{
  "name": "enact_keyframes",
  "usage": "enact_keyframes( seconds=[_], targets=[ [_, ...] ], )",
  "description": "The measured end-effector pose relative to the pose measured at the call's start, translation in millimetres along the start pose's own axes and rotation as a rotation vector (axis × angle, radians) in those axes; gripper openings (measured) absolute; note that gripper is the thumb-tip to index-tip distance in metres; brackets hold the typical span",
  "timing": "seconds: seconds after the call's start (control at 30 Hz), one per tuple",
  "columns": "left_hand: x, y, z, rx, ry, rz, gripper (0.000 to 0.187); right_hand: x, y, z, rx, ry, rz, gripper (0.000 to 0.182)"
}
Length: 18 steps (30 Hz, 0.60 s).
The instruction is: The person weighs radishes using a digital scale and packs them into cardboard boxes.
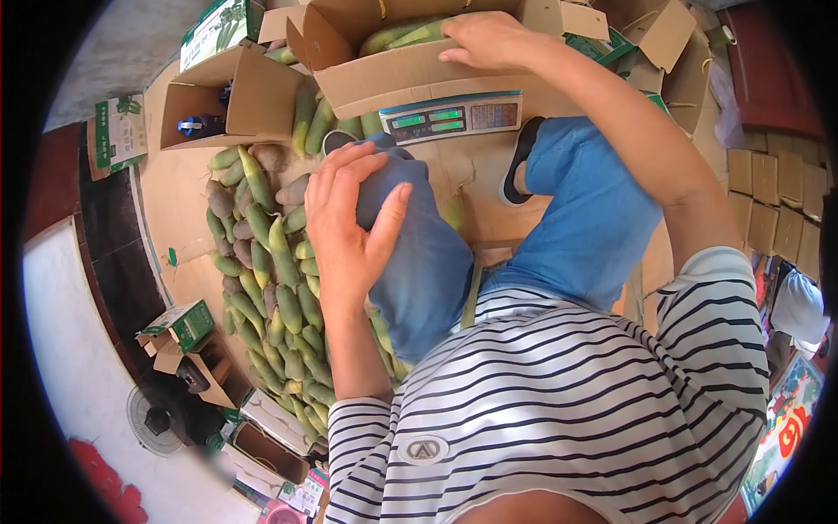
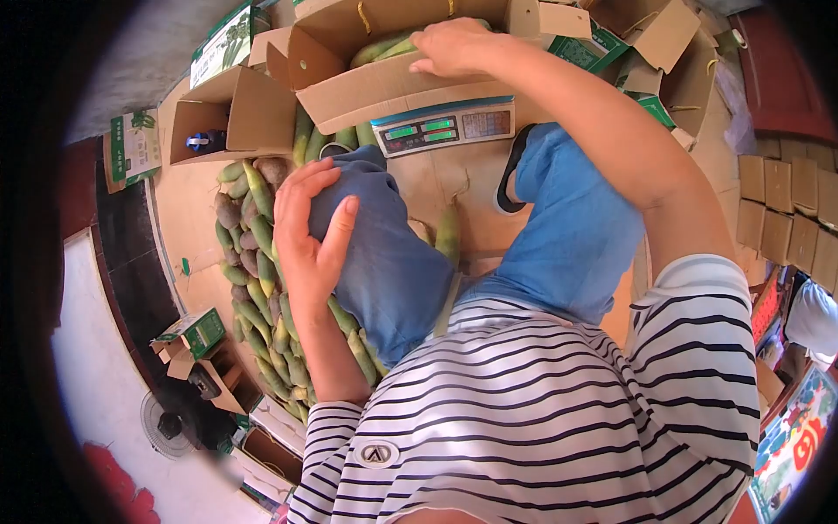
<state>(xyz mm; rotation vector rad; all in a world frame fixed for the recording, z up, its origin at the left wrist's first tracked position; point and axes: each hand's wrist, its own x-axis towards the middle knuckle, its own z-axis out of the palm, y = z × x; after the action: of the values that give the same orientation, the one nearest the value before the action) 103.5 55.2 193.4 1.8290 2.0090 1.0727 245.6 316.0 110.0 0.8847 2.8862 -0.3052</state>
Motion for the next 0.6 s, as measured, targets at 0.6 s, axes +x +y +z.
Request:
enact_keyframes(
  seconds=[0.6],
  targets=[
    [-39,-40,-23,-0.437,0.376,-0.311,0.028,-13,12,-7,-0.064,-0.106,-0.025,0.035]
  ],
)
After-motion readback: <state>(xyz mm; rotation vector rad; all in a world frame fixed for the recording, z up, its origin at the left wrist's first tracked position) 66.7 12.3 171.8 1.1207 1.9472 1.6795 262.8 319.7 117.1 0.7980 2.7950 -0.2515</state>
